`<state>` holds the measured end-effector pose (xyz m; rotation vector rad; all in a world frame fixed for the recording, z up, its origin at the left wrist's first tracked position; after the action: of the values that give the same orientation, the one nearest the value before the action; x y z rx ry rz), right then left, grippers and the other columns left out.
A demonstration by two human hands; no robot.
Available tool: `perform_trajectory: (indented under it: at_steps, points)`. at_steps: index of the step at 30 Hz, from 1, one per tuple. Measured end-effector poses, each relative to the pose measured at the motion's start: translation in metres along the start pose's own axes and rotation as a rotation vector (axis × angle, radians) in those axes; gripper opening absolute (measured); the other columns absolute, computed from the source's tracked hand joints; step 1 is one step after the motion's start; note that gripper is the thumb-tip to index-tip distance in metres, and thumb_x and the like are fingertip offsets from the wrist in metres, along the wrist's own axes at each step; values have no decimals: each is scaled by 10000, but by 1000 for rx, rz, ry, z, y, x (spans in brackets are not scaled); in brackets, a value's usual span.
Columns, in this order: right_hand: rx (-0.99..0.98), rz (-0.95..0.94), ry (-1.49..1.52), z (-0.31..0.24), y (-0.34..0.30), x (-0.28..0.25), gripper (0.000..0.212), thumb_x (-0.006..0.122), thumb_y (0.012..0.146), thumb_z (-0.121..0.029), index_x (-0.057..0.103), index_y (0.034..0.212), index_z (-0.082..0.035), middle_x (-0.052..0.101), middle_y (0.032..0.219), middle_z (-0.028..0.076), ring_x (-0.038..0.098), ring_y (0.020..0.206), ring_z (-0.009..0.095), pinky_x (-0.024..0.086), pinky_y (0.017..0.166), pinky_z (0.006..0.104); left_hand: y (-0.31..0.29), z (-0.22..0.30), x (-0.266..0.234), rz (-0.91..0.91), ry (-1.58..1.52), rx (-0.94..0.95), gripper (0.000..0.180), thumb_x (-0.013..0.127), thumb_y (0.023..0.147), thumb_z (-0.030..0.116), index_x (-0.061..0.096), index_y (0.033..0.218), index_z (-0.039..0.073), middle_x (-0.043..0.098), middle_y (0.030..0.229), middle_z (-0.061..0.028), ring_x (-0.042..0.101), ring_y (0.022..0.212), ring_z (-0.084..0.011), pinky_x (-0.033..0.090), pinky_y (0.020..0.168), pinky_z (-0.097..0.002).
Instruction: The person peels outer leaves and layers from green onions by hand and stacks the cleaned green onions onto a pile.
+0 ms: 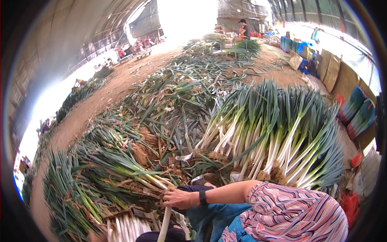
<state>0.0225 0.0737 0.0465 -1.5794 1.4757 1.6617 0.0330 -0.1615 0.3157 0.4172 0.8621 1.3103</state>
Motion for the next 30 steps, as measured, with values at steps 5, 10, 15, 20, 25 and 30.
perform_trajectory:
  at_steps: [5,10,15,20,25,30]
  points:
    - [-1,117,-31,10,-9,-9,270,564,826,-141,558,1096,-135,520,986,89,512,1056,271,372,917,429,73,118,118,-346,115,493,690,775,702,16,513,1340,30,598,1260,-177,576,1173,-283,478,958,-384]
    - [-12,138,-83,15,-11,-18,350,603,750,-100,573,1098,-102,540,1048,105,508,1090,291,364,948,453,84,149,156,-404,-26,763,728,742,742,23,443,1406,36,607,1228,-200,612,1082,-282,495,926,-378]
    - [40,49,-11,16,-10,-32,352,603,725,-70,571,1076,-88,536,1072,119,497,1106,301,354,971,456,99,140,148,-240,-79,647,754,732,746,12,406,1427,40,609,1219,-194,614,1056,-268,495,917,-370]
    - [32,70,30,-9,-10,-11,332,581,744,-33,553,1073,-74,527,1083,125,476,1150,312,350,999,464,103,126,116,-99,-75,560,781,722,750,1,370,1447,43,611,1211,-187,616,1031,-254,495,909,-362]
    - [86,18,10,10,-27,-21,345,605,730,-56,562,1071,-92,538,1098,124,495,1145,307,336,1011,487,110,126,123,-40,-165,500,809,712,754,-10,334,1467,46,613,1202,-181,619,1006,-240,495,900,-354]
    - [2,78,124,11,-11,-5,290,589,768,-92,576,1057,-114,542,1073,97,487,1101,280,374,953,421,113,130,141,-50,-291,412,837,702,758,-20,298,1488,50,615,1194,-174,621,981,-226,495,892,-346]
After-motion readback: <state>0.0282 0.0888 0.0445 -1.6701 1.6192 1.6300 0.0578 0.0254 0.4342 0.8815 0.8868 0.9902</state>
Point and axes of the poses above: each hand's wrist, its own y-axis towards the middle knuckle, its own x-axis out of the palm, z = x × y, the point moved 8 cm from there along y, towards the middle knuckle
